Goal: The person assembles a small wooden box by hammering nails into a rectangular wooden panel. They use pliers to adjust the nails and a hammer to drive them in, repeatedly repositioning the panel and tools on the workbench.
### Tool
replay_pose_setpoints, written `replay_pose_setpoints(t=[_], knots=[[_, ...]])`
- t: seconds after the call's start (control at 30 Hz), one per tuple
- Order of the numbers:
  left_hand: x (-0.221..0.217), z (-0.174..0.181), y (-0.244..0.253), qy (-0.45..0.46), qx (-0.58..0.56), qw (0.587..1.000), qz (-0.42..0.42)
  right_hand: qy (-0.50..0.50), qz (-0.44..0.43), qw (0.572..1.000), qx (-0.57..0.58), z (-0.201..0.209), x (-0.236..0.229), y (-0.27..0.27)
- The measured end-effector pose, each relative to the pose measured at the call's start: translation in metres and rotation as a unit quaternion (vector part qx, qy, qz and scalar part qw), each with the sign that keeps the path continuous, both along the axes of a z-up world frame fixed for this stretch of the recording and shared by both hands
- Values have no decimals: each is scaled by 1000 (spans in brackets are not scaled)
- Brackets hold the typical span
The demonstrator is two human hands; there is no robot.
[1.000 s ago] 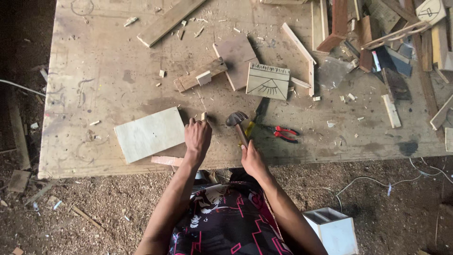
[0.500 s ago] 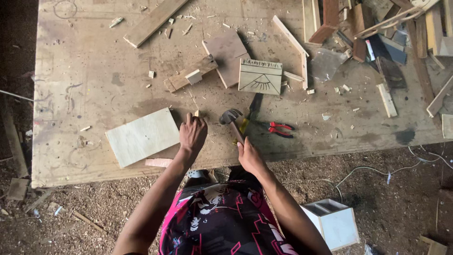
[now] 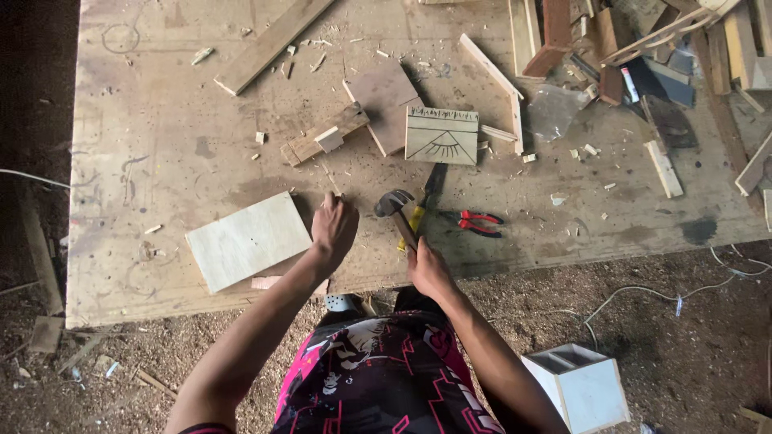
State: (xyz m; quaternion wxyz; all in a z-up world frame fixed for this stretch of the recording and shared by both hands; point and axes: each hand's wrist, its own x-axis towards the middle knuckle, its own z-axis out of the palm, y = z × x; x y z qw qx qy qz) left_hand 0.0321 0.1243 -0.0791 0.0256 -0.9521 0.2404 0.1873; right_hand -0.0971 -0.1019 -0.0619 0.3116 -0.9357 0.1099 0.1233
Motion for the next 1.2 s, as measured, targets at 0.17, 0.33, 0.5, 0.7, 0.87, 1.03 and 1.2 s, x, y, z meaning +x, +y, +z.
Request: replay_pose_setpoints(t=[0.17,0.33,0.5,0.7,0.87,1.03,1.2], knots=[[33,-12,-16,-105,205,968,-99,-28,11,1000,3,17,12,1],[56,34,-35,-60,171,976,-125,75,20,997,-6,31,17,1],[105,55,-7,68,-173,980,-72,161,6,987,-3,58,11,-3],[12,23,19,165,-312,917,185,194,-8,976,-94,108,-1,-48],[-44,20,27,-213,-276,936,54,105,-40,976,-187,109,8,-51],[-68,23,29,-136,-363,900,199,17,-50,990,-131,102,6,-11],[-68,20,31,-180,-426,860,213,-26,-3,999,-41,100,2,31]])
